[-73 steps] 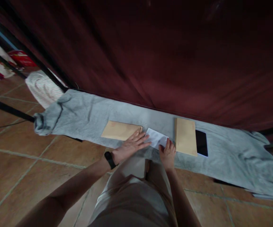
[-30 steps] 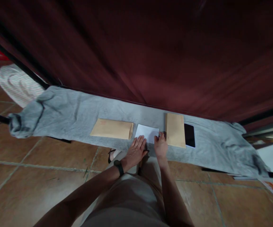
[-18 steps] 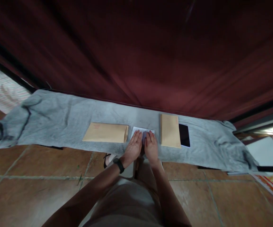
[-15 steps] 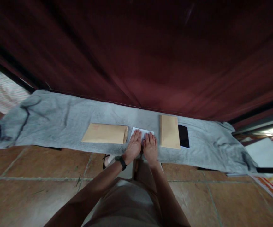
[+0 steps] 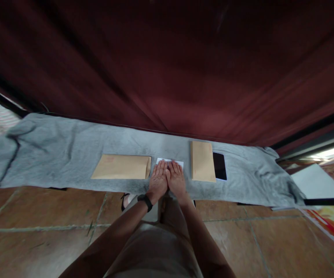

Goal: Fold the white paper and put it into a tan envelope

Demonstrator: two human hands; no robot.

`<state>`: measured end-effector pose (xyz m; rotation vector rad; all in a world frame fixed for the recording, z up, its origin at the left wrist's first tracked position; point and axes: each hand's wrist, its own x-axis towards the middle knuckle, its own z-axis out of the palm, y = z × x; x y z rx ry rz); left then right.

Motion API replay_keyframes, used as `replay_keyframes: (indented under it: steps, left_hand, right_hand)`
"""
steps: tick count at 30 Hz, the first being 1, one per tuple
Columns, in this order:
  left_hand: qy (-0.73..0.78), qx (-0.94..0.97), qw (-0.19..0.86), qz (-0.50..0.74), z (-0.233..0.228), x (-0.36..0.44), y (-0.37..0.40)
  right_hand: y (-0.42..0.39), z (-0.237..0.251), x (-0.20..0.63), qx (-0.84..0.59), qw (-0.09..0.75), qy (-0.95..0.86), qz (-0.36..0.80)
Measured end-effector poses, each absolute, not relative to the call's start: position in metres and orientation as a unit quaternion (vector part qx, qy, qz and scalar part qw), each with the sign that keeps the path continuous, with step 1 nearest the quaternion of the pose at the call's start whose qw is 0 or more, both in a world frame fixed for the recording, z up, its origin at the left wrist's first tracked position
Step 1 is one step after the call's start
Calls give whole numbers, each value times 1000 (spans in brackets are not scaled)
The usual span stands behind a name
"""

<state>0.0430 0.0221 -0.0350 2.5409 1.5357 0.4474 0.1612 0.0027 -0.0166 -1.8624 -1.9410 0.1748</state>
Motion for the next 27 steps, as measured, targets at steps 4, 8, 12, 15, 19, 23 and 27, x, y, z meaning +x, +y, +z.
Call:
replay_keyframes:
  steps: [4,8,12,15,19,23,27]
  left_hand:
    - [508,845,74,147,-34,44,22]
    - [510,841,66,170,-31,44,19]
    - [512,840,61,169,-29,40,13]
    - [517,839,52,162,-27,36,5]
    - [520,841,28,150,-26,28,-9]
    - [512,846,16,148,-24,16,-24]
    - [485,864,12,137,-20,4,-31]
  right_hand:
    - [2,-17,163,-679,204,-703,60]
    - [-3,-20,174,-680,199,-704,38]
    - [-6,-25,183,-682,187,-707,21]
    - [-6,-28,185,-681,176,-711,4]
    - [-6,-31,185,-676,172,-716,-24]
    - [-5,-33,185,-678,180,-712,-33]
    - [-5,-32,185,-681,190,-707,-28]
